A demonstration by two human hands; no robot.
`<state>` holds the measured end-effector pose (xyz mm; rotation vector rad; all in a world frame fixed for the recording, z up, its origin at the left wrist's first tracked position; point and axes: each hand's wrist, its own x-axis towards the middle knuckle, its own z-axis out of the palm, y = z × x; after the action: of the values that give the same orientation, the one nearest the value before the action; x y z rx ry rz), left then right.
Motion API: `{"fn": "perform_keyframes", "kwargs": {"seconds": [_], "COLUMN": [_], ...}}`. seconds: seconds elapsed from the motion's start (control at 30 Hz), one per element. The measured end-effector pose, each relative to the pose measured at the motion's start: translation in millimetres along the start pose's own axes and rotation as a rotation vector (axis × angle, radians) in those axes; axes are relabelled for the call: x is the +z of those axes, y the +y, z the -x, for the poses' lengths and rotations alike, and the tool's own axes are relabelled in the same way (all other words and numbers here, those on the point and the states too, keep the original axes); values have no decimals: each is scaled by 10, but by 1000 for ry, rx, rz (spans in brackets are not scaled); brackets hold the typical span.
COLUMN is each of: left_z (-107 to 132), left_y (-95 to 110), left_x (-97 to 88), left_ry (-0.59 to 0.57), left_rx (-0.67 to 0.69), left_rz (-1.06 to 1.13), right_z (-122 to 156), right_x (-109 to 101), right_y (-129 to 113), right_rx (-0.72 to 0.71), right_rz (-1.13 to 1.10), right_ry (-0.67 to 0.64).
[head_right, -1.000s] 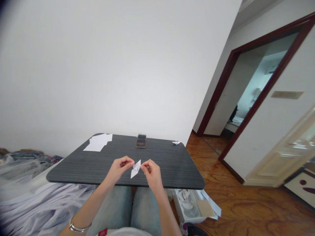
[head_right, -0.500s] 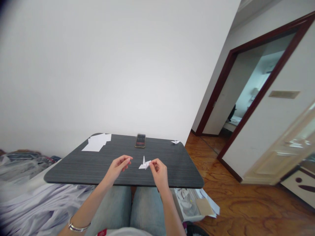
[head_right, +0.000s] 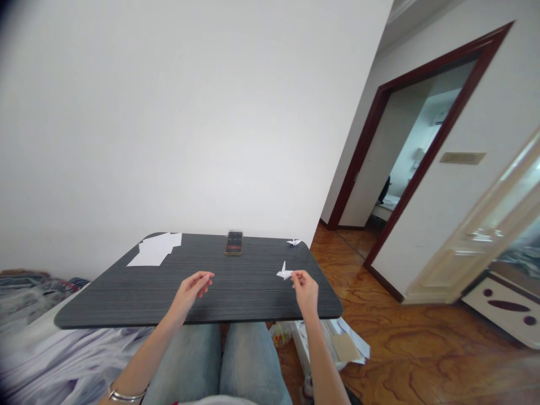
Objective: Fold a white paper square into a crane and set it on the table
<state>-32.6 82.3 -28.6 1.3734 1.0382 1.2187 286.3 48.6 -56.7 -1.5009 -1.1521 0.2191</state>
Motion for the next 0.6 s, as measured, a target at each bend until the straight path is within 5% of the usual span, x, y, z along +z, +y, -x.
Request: {"fn": "perform_keyframes", "kwargs": {"seconds": [0.3, 0.6], "left_z": [-77, -122], "left_y": [-226, -306], "left_x": [-81, -110], "left_ry": [24, 47], "left_rx": [-8, -18], "left_rz": [13, 22], "right_z": [-684, -1060], "right_x": [-91, 9], "right_y": [608, 987], "right_rx": [95, 160], "right_rz": [129, 181], "right_ry": [95, 165]}}
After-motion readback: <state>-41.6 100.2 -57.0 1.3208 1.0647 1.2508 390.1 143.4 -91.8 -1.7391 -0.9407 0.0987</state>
